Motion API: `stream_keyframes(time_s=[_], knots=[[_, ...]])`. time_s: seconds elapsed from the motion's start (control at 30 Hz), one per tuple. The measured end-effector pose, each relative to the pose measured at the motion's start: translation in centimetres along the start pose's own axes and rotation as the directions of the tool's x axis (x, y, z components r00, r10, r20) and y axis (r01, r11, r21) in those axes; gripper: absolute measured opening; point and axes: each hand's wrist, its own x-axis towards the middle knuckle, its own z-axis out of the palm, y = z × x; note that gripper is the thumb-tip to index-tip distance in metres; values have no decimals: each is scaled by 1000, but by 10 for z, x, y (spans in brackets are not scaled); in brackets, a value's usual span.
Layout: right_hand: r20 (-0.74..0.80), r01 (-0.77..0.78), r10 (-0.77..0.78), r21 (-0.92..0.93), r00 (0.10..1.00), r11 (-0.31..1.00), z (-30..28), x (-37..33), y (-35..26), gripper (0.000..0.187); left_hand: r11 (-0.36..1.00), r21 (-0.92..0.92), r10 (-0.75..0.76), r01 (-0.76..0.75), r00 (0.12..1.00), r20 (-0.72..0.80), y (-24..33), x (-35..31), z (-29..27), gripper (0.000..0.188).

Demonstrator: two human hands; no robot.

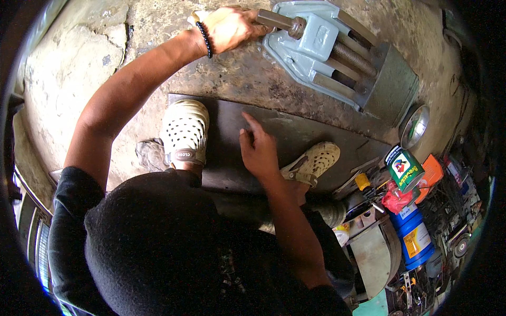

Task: The person cleans a metal vise using a cloth and a paintbrush. They wipe the vise with a cloth, apply a liquid from a container with a paintbrush, and continue wiping to remove residue.

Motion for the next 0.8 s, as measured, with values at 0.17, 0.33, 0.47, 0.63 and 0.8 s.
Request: stream_keyframes(time_s=[0.17,0.33,0.47,0.63,0.8], knots=[[3,69,-69,16,998,997,7,2,-6,38,989,145,38,-36,999,-10,-1,5,6,41],[4,65,-65,-39,998,997,1,-1,-6,38,980,196,22,-28,999,30,1,2,10,44],[23,-33,33,3,999,999,-1,-5,0,37,981,192,21,-18,1000,-15,5,-8,7,47],[18,3,-3,-22,1000,1000,3,-4,4,37,985,175,-14,12,1000,10,11,-9,4,48],[-9,74,-74,-4,997,997,7,-2,0,37,989,143,-42,39,999,20,11,-6,7,48]])
